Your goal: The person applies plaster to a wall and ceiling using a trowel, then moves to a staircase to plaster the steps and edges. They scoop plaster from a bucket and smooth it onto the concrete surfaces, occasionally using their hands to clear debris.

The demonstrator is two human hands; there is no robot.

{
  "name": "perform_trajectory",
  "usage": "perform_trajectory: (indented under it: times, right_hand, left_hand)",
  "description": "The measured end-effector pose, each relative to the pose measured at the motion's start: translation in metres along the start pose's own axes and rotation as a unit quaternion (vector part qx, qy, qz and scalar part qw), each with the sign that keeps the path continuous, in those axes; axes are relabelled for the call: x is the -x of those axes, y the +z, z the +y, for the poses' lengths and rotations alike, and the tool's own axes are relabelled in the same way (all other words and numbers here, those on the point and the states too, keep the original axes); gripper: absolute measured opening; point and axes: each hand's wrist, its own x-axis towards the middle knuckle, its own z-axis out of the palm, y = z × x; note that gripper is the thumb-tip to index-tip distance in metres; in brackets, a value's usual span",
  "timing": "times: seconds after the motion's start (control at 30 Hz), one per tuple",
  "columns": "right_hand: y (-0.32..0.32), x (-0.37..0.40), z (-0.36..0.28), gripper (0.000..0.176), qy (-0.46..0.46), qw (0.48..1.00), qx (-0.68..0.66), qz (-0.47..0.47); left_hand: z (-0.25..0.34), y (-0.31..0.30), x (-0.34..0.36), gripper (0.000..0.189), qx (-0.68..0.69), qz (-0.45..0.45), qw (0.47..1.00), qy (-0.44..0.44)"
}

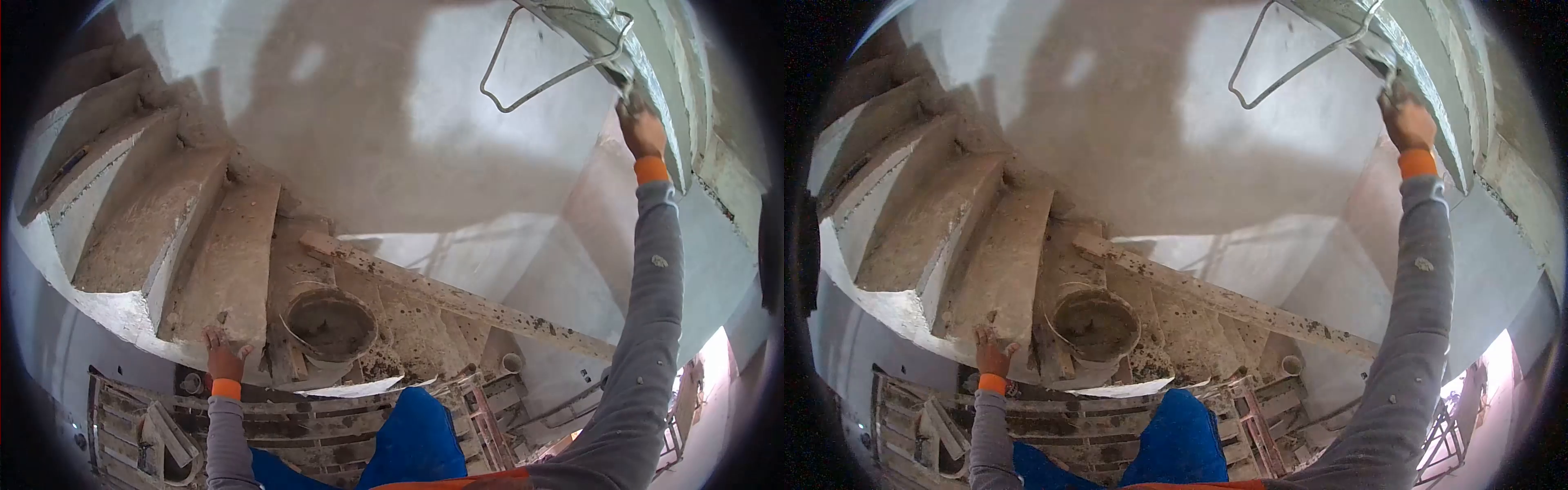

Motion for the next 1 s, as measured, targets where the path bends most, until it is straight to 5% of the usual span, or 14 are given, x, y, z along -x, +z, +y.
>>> perform_trajectory:
  times: [0.13, 0.27, 0.33, 0.37, 0.43, 0.47, 0.53, 0.63, 0.7, 0.77, 0.93, 1.0]
  right_hand:
    - [0.02, 0.029, 0.05, 0.043, 0.042, 0.999, 0.024, -0.007]
    - [0.05, 0.103, 0.067, 0.031, -0.049, 0.994, 0.012, 0.098]
    - [0.07, 0.155, 0.065, 0.034, -0.081, 0.997, -0.002, 0.009]
    - [0.083, 0.194, 0.063, 0.036, -0.171, 0.984, -0.005, 0.046]
    - [0.097, 0.266, 0.038, 0.034, -0.13, 0.984, -0.07, -0.097]
    - [0.08, 0.301, 0.017, 0.037, -0.079, 0.961, -0.208, -0.166]
    - [0.06, 0.353, -0.023, 0.042, -0.172, 0.936, -0.229, -0.207]
    - [0.058, 0.411, -0.073, 0.045, -0.176, 0.858, -0.226, -0.426]
    - [0.045, 0.428, -0.108, 0.046, -0.244, 0.821, -0.206, -0.473]
    - [0.044, 0.45, -0.134, 0.042, -0.289, 0.85, -0.298, -0.325]
    - [0.019, 0.43, -0.213, 0.052, -0.355, 0.765, -0.191, -0.502]
    - [0.039, 0.449, -0.229, 0.05, -0.391, 0.773, -0.202, -0.456]
  left_hand:
    - [0.006, -0.01, 0.002, 0.089, 0.02, -0.012, 1.0, -0.017]
    - [0.011, -0.027, 0.003, 0.088, 0.044, -0.038, 0.998, -0.03]
    - [0.006, -0.028, 0.005, 0.087, 0.039, -0.039, 0.998, -0.022]
    - [0.007, -0.033, 0.004, 0.086, 0.035, -0.044, 0.998, -0.021]
    - [0.008, -0.048, 0.006, 0.083, 0.028, -0.045, 0.999, -0.011]
    - [0.01, -0.058, 0.006, 0.082, 0.027, -0.043, 0.999, -0.002]
    - [0.002, -0.063, -0.004, 0.075, -0.002, -0.045, 0.999, 0.009]
    - [-0.004, -0.033, -0.027, 0.054, -0.107, 0.009, 0.994, 0.004]
    - [-0.017, 0.01, -0.057, 0.049, -0.049, 0.091, 0.995, 0.004]
    - [-0.004, 0.02, -0.063, 0.056, 0.07, 0.215, 0.973, -0.04]
    - [0.008, 0.038, -0.079, 0.075, 0.067, 0.173, 0.971, -0.149]
    - [0.013, 0.031, -0.082, 0.075, 0.088, 0.16, 0.963, -0.197]
